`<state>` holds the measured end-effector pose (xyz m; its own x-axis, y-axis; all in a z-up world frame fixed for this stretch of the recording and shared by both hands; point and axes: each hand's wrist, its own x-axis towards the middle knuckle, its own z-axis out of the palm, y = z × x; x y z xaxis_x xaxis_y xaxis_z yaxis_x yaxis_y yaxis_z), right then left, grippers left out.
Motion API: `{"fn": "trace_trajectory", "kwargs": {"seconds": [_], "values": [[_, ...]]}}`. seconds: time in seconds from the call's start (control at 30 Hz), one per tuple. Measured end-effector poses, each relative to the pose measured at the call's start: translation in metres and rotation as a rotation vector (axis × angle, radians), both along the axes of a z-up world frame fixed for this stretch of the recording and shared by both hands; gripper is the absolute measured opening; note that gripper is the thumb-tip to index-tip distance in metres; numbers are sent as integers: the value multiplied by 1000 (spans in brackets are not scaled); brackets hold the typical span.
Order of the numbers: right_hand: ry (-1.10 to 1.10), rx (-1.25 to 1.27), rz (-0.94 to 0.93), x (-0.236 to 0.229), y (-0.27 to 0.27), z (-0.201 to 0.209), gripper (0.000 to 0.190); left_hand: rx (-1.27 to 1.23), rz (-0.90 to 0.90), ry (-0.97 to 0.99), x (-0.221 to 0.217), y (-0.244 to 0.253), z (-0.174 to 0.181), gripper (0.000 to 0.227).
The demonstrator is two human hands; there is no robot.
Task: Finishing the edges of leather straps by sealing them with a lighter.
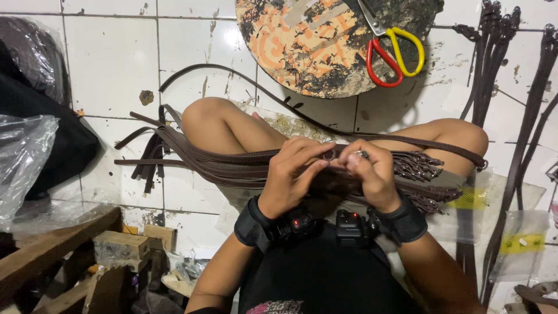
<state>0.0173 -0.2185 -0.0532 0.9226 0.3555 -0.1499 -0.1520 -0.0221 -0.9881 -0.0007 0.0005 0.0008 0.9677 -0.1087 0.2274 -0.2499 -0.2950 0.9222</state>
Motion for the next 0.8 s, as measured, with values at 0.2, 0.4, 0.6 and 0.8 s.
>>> {"fn": "trace_trajectory", "kwargs": {"seconds": [0.2, 0.4, 0.6, 0.8], "values": [[59, -97, -44, 7, 15, 22, 43, 26, 9, 5, -2, 0, 2, 37], [39, -149, -44, 8, 26, 28, 37, 56, -6, -35, -3, -1, 1, 39], [7, -173, -33, 10, 27, 34, 38, 73, -8, -44, -3, 1, 2, 39], [-4, -203, 0, 9, 26, 25, 39, 53, -16, -32, -2, 3, -2, 36]]}}
